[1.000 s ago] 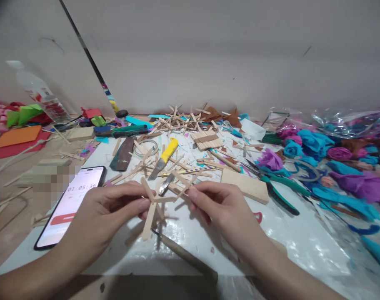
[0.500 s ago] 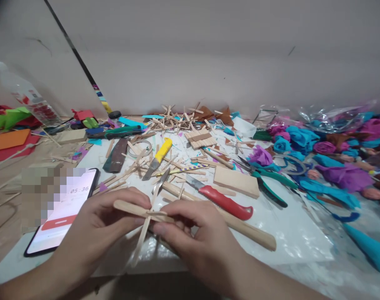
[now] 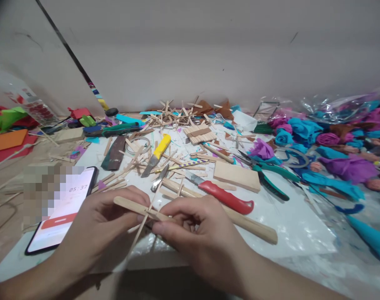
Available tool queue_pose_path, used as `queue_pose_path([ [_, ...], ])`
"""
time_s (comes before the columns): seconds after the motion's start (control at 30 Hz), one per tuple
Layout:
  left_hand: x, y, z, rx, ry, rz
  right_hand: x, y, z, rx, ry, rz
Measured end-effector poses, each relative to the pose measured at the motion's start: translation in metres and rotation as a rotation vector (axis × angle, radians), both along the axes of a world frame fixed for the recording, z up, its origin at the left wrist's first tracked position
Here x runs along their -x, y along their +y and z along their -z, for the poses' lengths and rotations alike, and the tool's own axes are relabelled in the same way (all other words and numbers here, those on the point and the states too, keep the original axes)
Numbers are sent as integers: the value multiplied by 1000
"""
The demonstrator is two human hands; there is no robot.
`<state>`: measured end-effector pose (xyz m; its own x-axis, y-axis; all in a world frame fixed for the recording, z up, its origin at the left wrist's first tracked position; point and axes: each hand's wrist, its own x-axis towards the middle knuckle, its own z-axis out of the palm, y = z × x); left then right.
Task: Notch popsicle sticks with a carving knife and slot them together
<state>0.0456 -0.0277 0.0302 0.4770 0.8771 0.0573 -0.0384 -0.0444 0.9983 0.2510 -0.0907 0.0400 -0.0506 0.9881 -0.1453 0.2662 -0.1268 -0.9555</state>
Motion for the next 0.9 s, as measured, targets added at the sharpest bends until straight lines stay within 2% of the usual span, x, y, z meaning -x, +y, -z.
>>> queue_pose_path([
  [0.3, 2, 0, 1, 15, 43, 21, -3, 0, 2, -18, -64, -64],
  [0.53, 8, -4, -2, -206, 90, -11, -3, 2, 2, -87, -61, -47],
  [0.8, 9, -7, 0, -178, 148, 10, -2, 2, 4, -97, -47, -96],
  [0.9, 10, -2, -3, -156, 138, -46, -9, 5, 1, -210, -124, -3],
])
